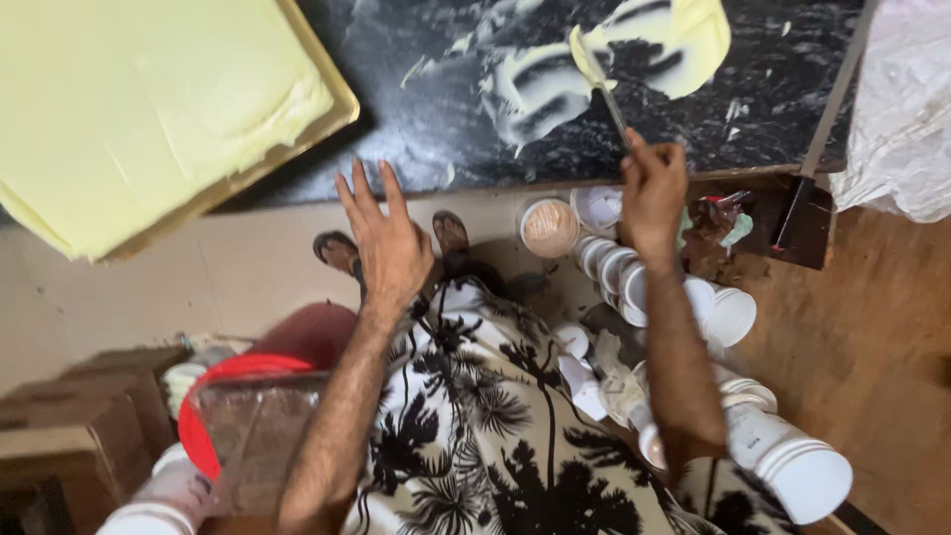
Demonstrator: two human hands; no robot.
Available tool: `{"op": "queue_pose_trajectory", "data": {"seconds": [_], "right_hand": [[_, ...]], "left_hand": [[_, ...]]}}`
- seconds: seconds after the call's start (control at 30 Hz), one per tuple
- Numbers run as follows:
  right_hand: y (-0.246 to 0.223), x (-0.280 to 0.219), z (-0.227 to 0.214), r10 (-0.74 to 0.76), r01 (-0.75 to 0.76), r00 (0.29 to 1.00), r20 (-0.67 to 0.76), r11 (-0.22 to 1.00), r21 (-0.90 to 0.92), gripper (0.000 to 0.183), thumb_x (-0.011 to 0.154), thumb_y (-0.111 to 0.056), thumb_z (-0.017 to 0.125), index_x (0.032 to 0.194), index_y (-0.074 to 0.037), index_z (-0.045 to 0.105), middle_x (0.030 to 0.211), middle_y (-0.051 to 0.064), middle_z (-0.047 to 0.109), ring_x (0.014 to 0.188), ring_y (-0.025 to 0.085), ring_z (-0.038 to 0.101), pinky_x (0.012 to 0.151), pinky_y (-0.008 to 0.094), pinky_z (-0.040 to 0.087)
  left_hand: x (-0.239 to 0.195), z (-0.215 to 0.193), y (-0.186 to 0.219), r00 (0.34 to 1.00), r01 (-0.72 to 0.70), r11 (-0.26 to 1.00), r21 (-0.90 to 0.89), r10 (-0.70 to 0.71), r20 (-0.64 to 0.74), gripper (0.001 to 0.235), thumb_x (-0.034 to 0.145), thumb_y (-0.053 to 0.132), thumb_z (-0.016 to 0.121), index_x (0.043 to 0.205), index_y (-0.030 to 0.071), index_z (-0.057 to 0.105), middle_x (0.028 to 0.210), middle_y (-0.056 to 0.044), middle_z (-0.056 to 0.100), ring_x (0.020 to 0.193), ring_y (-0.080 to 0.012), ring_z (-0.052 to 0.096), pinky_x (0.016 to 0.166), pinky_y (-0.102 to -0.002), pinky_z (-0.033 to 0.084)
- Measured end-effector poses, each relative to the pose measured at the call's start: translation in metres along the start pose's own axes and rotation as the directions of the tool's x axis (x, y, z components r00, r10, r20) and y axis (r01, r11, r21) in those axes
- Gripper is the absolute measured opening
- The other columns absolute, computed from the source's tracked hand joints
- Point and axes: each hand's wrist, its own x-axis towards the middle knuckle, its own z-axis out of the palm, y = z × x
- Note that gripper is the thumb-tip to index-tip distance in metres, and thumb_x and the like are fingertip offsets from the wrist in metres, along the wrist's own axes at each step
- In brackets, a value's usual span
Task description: The person applies frosting to a cake using an offset spatula and smooths it using a metal bench scraper, handling a container of yellow frosting.
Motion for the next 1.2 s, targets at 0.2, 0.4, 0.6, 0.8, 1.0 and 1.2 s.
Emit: {"op": "queue_pose_trajectory", "data": {"seconds": [0.2,0.4,0.6,0.8,1.0,1.2], "right_hand": [[-0.073,-0.057,0.054,-0.316,0.281,0.948,-0.031,0.879,-0.385,0.061,0.095,-0.004,0.066,0.152,-0.025,0.059,0.126,0.018,0.056,0.106,0.032,0.063,0.080,0.041,0.057],[-0.016,-0.010,0.003,-0.102,0.103,0.994,0.038,0.995,-0.015,0.057,0.100,0.005,0.066,0.148,-0.025,0.062,0.122,0.017,0.051,0.104,0.031,0.061,0.089,0.041,0.054],[0.007,-0.061,0.018,-0.183,0.132,0.960,0.211,0.963,0.235,0.040,0.106,0.001,0.056,0.146,-0.003,0.058,0.117,0.019,0.062,0.106,0.033,0.062,0.094,0.041,0.050],[-0.084,-0.052,-0.025,0.225,-0.565,0.814,0.535,0.517,0.643,0.037,0.107,-0.003,0.048,0.143,0.004,0.053,0.094,0.010,0.064,0.065,0.017,0.056,0.054,0.030,0.045],[-0.264,0.018,-0.182,0.006,-0.175,0.889,0.457,0.928,0.328,0.048,0.103,0.007,0.043,0.150,0.006,0.048,0.113,0.021,0.066,0.086,0.025,0.066,0.077,0.036,0.055],[-0.505,0.047,-0.175,-0.237,0.492,0.751,0.616,0.823,-0.283,0.046,0.109,0.006,0.039,0.154,0.003,0.051,0.117,0.023,0.067,0.080,0.025,0.065,0.066,0.036,0.051]], "left_hand": [[0.008,0.013,-0.005,0.997,-0.003,0.977,0.213,0.020,-0.077,0.095,0.079,0.002,0.072,0.162,-0.005,0.026,0.164,-0.038,0.011,0.150,-0.0621,0.004,0.122,-0.072,0.016],[-0.011,0.002,-0.039,0.995,-0.013,0.991,0.131,0.026,-0.099,0.092,0.079,0.000,0.070,0.161,-0.001,0.029,0.161,-0.036,0.020,0.151,-0.0594,0.012,0.124,-0.067,0.025],[-0.046,-0.016,-0.113,0.889,0.334,0.682,-0.651,-0.457,-0.023,0.049,0.096,0.013,0.050,0.145,0.010,0.053,0.148,-0.012,0.055,0.124,-0.0267,0.063,0.095,-0.043,0.053],[-0.016,-0.067,-0.179,0.750,-0.396,-0.703,-0.590,-0.618,0.234,0.061,0.103,0.045,0.051,0.152,0.013,0.037,0.146,-0.016,0.048,0.136,-0.0310,0.044,0.120,-0.052,0.042],[-0.002,-0.098,-0.183,0.934,-0.282,-0.812,-0.512,-0.354,0.048,0.094,0.090,0.076,0.046,0.163,0.021,0.026,0.169,-0.011,0.031,0.157,-0.0338,0.028,0.129,-0.056,0.022],[0.012,-0.092,-0.179,0.960,-0.211,-0.897,-0.388,-0.265,0.091,0.101,0.087,0.078,0.051,0.160,0.011,0.031,0.166,-0.017,0.037,0.156,-0.0347,0.034,0.129,-0.056,0.021]]}}
